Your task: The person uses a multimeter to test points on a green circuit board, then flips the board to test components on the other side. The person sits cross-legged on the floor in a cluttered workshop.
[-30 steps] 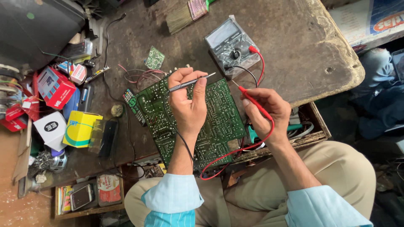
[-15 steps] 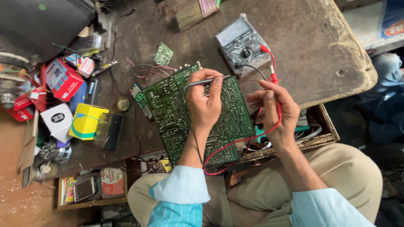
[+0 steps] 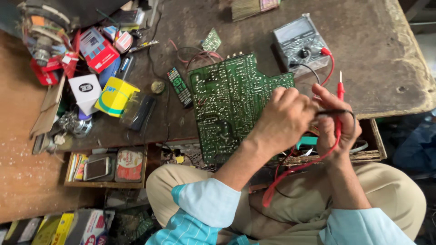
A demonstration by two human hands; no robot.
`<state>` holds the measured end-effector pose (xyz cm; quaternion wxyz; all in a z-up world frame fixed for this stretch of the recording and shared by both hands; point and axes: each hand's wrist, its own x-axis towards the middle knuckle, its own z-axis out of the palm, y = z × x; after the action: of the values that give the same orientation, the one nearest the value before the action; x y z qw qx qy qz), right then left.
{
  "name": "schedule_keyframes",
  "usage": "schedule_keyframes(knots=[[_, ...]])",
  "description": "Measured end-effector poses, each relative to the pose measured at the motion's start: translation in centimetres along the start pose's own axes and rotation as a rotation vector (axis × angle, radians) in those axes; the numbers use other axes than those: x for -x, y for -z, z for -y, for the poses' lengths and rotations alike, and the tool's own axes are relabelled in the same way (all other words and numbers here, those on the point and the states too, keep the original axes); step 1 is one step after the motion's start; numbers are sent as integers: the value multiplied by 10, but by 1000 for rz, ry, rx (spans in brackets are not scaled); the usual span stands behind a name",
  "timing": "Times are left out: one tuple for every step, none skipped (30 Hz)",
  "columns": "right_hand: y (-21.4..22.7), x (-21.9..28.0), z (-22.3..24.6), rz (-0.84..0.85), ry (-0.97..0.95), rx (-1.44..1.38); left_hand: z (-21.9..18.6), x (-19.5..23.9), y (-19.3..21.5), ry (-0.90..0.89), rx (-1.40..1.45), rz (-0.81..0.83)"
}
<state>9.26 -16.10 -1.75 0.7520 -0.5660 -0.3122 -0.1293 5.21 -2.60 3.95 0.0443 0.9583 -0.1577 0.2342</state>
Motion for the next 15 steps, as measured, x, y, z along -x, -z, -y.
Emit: schedule_keyframes(knots=[[2,3,-5,-6,1,34,-4,3,0,-3,-7,12],[5,7,-12,-32,23,27,-6,8,0,26,24,-30],[8,11,-21,-58,46,17,-8,12,-1,54,56,-73],[13,15,-29,-85,68,7,-11,16,-1,80,89,-114],[21,16,-39,-159,53,-19,-15,20,-1,138,106,-133],[29,14,-49,-237,40,-45,-20,24,-1,193,123,-150],[39,14,-57,-294,20,-86,-23,27,-1,247,141,-167],[49,14,-63,-351,-1,-127,-26,29,-2,295,125,-147],[59,14,-68,-387,-31,-182,-29,30,-5,342,110,-128],[67,16,-72,-402,-50,-201,-30,31,-7,391,95,-108],[74,17,-75,-417,-69,-220,-31,31,-9,417,106,-96],[78,19,-77,-415,-72,-203,-31,31,-12,439,118,-85],[81,21,-79,-416,-85,-197,-32,32,-15,461,130,-73],[82,23,-81,-420,-99,-190,-33,32,-17,463,132,-69],[83,24,-82,-426,-125,-195,-35,33,-20,466,134,-65]])
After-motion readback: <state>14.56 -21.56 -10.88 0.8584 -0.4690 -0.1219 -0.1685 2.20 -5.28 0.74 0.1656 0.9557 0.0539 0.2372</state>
